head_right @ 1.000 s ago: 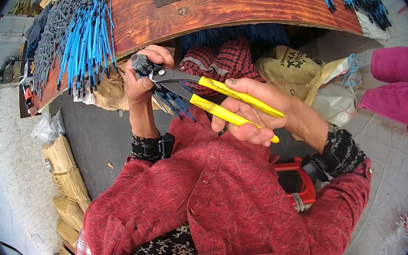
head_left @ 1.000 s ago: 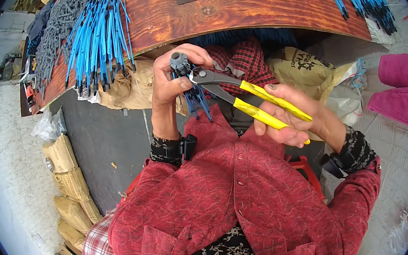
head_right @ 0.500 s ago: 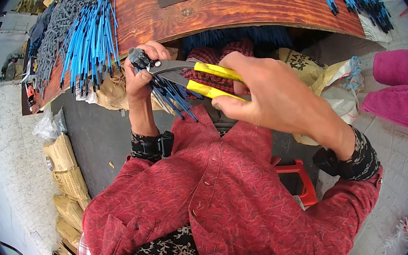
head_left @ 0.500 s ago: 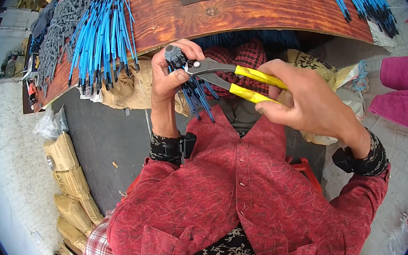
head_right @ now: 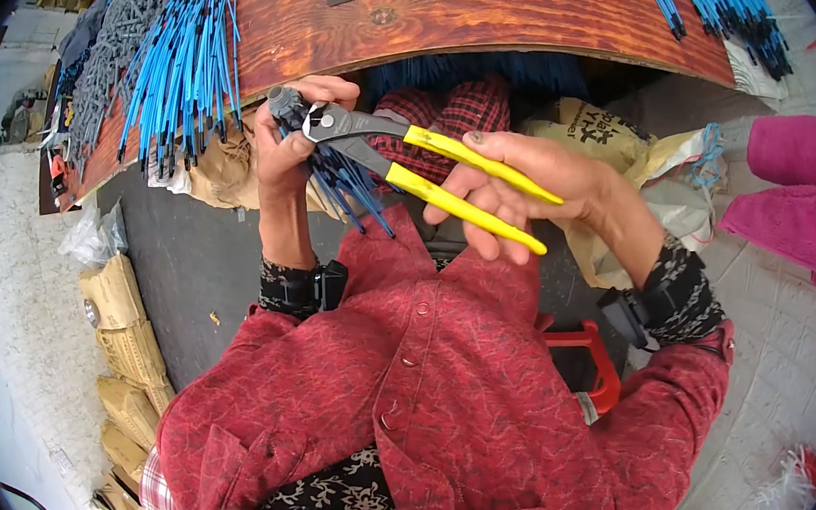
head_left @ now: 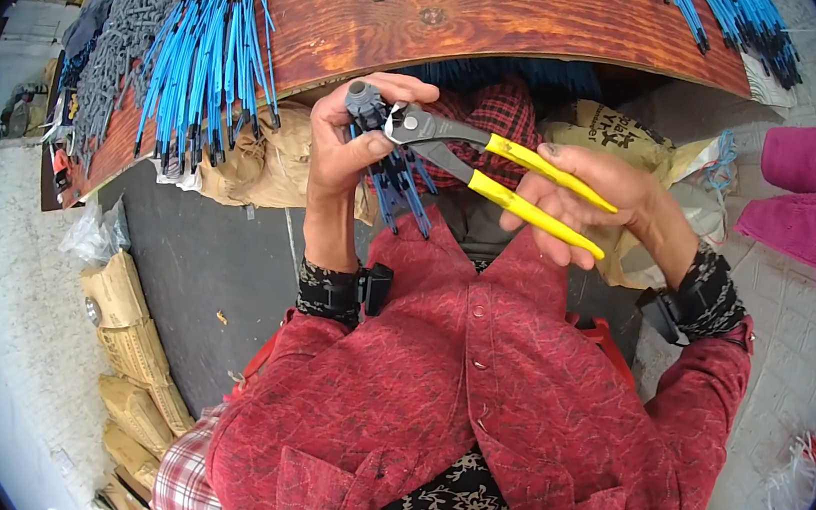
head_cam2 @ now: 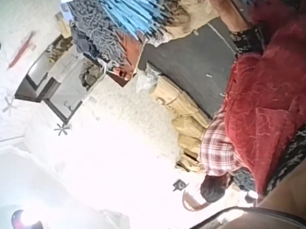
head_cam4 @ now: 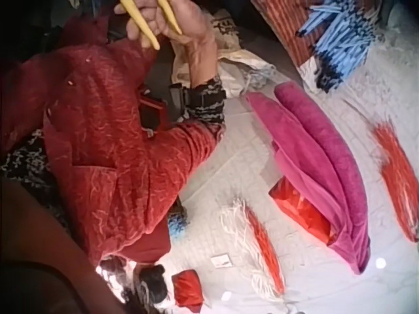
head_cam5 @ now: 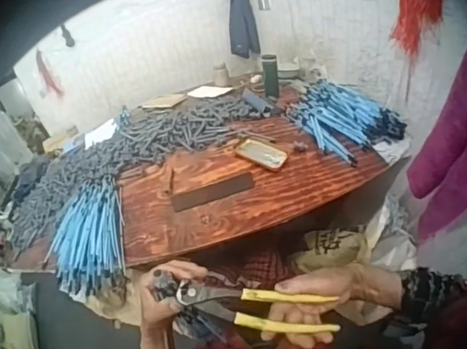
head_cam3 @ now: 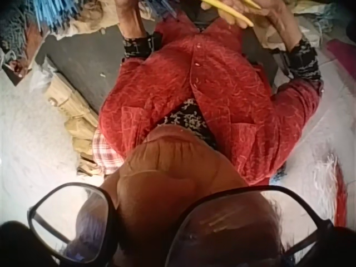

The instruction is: Assembling blue plastic components into a cluster and trimming them with pliers.

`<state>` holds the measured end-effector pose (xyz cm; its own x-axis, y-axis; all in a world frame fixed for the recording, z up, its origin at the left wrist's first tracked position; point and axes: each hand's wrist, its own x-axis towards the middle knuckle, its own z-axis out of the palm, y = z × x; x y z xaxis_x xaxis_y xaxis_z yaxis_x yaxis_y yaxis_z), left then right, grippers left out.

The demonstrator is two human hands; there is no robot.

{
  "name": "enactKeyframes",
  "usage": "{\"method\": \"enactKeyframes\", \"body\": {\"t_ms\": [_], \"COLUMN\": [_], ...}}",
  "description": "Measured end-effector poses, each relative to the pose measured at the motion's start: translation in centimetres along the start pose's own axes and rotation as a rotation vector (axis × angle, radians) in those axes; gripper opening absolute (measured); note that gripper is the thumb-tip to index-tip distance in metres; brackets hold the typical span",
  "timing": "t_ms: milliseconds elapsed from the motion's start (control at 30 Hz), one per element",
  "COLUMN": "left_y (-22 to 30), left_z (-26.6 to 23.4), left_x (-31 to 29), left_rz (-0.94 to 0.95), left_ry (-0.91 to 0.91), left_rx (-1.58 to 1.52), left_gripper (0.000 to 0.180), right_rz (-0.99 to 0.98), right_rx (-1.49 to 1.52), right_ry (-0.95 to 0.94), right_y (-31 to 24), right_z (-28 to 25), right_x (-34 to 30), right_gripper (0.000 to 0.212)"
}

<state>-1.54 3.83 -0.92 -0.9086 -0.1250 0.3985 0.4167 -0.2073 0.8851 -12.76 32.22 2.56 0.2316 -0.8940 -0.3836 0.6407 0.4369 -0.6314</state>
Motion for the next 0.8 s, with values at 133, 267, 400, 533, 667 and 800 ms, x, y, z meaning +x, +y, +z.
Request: {"method": "enactKeyframes", "body": {"t_ms": [133,267,400,533,667,800], "left_y": [-0.1,-0.3,-0.3,-0.3,-0.4,-0.2], "left_z": [-0.2,0.4,0.2,-0.3,-0.4,0.1], "left_x": [-0.5,0.1,-0.1,-0.4,-0.4,-0.2], "left_rz": [-0.013,-0.024,-0.033,-0.043,-0.007,-0.02], "left_ry": [-0.014,-0.02,0.029,0.039,0.071,0.098], "left_rx": [-0.018,-0.031,-0.017,-0.043,-0.001,0.01], "left_gripper": [0.05,0.049,0.049,0.051,0.052,0.055], "right_rz": [0.028,-0.03,0.032,-0.06,-0.456,-0.643], "right_rx": [-0.097,0.138,-0.232,-0.753,-1.387,-1.751], "right_ry": [0.082,-0.102,0.267,0.44,0.796,0.967], "right_y": [-1.0,0.2,-2.3,-4.1,-2.8,-2.4], "right_z": [0.0,-1.5,2.5,4.8,6.3,6.7], "right_x": [-0.7,-0.7,-1.6,-2.3,-2.1,-2.1], "right_gripper": [0.075,0.075,0.059,0.067,0.061,0.049]}}
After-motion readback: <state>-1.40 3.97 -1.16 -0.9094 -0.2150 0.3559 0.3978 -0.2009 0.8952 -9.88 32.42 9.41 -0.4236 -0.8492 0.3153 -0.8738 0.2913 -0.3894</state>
